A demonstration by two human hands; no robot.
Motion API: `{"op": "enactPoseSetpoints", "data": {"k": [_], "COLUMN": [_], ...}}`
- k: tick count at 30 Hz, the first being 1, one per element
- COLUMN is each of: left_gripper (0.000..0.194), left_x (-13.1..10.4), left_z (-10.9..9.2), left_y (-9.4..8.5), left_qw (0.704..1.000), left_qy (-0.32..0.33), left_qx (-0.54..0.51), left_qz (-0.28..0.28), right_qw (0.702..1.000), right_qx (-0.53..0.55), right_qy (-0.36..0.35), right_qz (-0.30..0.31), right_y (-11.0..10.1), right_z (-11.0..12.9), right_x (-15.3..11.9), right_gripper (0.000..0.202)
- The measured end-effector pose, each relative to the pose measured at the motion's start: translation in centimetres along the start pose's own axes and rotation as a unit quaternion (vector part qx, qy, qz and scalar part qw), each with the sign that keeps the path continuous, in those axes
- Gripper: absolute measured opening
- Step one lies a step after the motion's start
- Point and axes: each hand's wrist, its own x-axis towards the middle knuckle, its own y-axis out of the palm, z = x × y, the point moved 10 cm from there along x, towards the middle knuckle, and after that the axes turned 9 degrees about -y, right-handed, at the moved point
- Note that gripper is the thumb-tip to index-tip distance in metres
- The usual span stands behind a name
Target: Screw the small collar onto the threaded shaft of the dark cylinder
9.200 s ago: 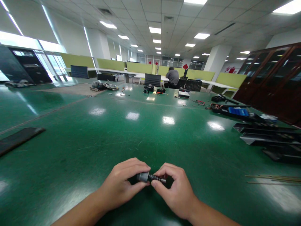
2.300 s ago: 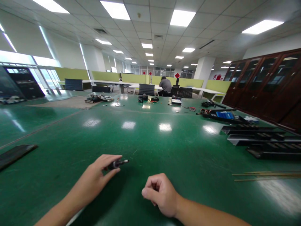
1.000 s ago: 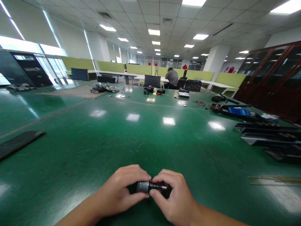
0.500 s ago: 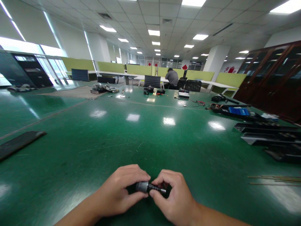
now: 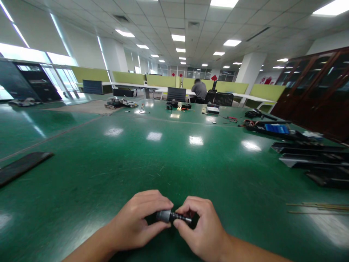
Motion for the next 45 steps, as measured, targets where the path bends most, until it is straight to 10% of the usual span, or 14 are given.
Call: {"op": "enactPoseSetpoints", "data": {"k": [45], "left_gripper": [0.044], "left_x": [-0.1], "left_z": [0.1], "left_y": [-1.5], "left_qw": [0.999], "left_qy": [0.009], "left_qx": [0.029], "left_qz": [-0.038], "right_qw": [0.998], "right_qx": [0.045], "right_qy": [0.049], "right_qz": [-0.018], "right_y": [-0.1], "right_z": [-1.1], "right_x": [-0.2], "right_gripper": [0.003]}}
